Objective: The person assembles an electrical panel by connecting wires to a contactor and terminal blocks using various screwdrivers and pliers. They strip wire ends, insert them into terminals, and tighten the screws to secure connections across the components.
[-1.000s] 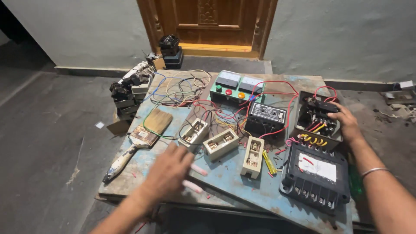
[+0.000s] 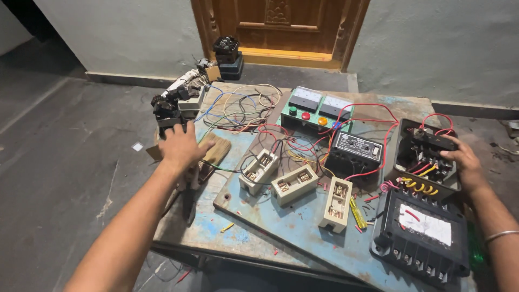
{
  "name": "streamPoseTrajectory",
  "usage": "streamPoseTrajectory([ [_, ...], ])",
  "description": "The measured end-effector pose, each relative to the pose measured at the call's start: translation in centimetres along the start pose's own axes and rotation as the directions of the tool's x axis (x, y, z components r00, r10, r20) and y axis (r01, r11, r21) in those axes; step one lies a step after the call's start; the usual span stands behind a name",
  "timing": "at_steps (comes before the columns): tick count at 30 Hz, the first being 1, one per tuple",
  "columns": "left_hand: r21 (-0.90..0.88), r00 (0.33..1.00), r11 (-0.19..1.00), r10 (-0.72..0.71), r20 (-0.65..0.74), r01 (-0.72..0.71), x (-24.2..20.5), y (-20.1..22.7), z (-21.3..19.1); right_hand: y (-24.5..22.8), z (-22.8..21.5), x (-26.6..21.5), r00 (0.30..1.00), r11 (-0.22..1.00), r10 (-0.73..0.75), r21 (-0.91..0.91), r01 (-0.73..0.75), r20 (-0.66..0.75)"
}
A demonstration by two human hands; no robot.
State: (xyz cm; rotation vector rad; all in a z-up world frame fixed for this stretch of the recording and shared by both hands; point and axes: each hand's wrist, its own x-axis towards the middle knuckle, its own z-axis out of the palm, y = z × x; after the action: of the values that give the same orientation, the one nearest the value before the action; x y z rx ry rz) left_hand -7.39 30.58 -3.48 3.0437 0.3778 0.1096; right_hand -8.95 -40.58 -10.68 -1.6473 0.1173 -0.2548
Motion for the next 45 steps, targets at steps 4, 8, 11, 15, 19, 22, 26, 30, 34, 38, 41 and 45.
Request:
streamPoseTrajectory([
  [4,-0.076,0.958,0.991,-0.082,0.274,0.107,5.5,0.4,1.7,0.4,-0.6,0.5,0.997,0.997,-0.067,-0.032,0.068,0.043],
  [8,-0.124,0.954,0.987,-0.058,0.295,0.099,10.5,-0.7,6.1,0.4,-0.2,0.3,0.999,0.999,-0.041,-0.010,0.041,0.027],
  [11,-0.214,0.972,0.977,0.029,0.232,0.022,13.2,-1.1,8.1,0.1,-0.2,0.1,0.996,0.997,-0.075,-0.033,0.077,0.043],
  [15,-0.720,0.949,0.694,0.214,0.230,0.018,14.8,0.6,6.4,0.7,-0.5,0.7,0.990,0.986,-0.133,-0.095,0.136,0.037],
  [19,-0.941,0.895,0.296,0.359,0.266,0.161,14.4,8.2,1.1,1.5,-1.0,0.9,0.990,0.990,-0.131,-0.053,0.134,0.054],
  [22,-0.946,0.886,0.287,0.463,0.002,-0.148,14.6,14.5,-1.3,1.2,-0.9,0.8,0.991,0.989,-0.129,-0.064,0.131,0.037],
  [26,-0.638,0.813,0.535,0.181,-0.554,-0.554,15.4,19.7,-3.1,0.4,-0.1,0.0,0.996,0.996,-0.088,-0.025,0.089,0.029],
  [30,-0.777,0.906,0.558,-0.100,-0.410,-0.291,17.3,19.1,-5.1,-0.1,0.1,0.0,1.000,0.999,-0.027,-0.033,0.027,-0.003],
  [34,-0.661,0.883,0.694,-0.077,-0.463,-0.286,19.3,14.3,-4.1,0.4,-0.1,0.1,0.999,0.998,-0.050,-0.042,0.050,0.010],
  [38,-0.337,0.900,0.926,0.009,-0.436,-0.172,20.6,10.0,-2.3,0.3,-0.2,0.0,0.997,0.994,-0.077,-0.078,0.078,0.021],
  [41,-0.296,0.914,0.934,0.069,-0.399,-0.200,21.4,9.9,1.1,0.0,-0.2,-0.4,0.996,0.989,-0.089,-0.121,0.089,0.008],
  [45,-0.360,0.975,0.906,0.211,-0.077,-0.224,21.0,11.5,7.8,-0.3,0.1,-0.3,0.997,0.994,-0.076,-0.080,0.076,0.010],
])
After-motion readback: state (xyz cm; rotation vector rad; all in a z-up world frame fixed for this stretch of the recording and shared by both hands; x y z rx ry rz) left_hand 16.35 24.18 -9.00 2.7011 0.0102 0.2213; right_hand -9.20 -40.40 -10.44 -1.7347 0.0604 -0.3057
